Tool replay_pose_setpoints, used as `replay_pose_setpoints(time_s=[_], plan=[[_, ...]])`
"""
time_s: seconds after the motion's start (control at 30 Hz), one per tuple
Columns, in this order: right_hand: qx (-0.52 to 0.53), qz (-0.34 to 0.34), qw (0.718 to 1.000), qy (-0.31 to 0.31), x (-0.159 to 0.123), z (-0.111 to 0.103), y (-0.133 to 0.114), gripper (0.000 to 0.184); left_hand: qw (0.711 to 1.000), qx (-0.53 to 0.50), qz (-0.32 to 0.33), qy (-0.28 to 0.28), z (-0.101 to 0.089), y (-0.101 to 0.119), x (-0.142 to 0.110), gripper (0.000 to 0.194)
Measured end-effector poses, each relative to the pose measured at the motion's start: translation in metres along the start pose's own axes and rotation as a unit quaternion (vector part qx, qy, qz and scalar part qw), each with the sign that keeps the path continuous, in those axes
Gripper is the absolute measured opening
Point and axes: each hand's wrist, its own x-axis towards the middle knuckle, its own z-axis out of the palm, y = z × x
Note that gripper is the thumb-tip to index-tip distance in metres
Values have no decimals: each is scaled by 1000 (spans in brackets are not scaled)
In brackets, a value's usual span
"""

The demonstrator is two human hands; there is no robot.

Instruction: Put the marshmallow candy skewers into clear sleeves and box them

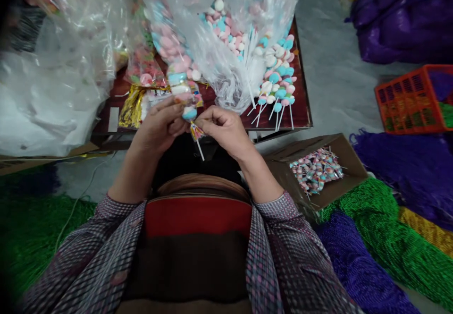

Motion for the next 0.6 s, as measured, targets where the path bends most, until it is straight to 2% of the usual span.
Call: replay_pose_setpoints(time_s=[0.07, 0.13, 0.2, 0.3, 0.33, 0.4, 0.47, 0.53, 0.6], plan=[[58, 21, 998, -21, -1, -3, 6, 29, 1000, 13, 11, -17, -6, 6, -6, 35], [103, 38, 993, -32, -3, -6, 9, 36, 997, 37, 56, -39, -11, 13, -14, 30], [131, 66, 988, -55, -6, -8, 12, 43, 989, 43, 101, -103, -12, 20, -19, 15], [152, 102, 979, -94, -15, -14, 17, 51, 968, 58, 112, -219, -7, 24, -19, 30], [152, 107, 979, -88, -19, -18, 19, 53, 966, 69, 97, -230, -4, 24, -18, 32], [148, 109, 983, -7, -32, -29, 24, 55, 964, 119, 95, -220, 6, 20, -14, 42], [144, 97, 976, 134, -51, -50, 29, 49, 965, 161, 99, -179, 14, 14, -9, 57], [142, 66, 954, 256, -76, -84, 35, 35, 973, 160, 99, -132, 18, 11, -6, 65], [128, 26, 927, 352, -104, -130, 43, 33, 984, 141, 73, -77, 19, 14, -4, 57]])
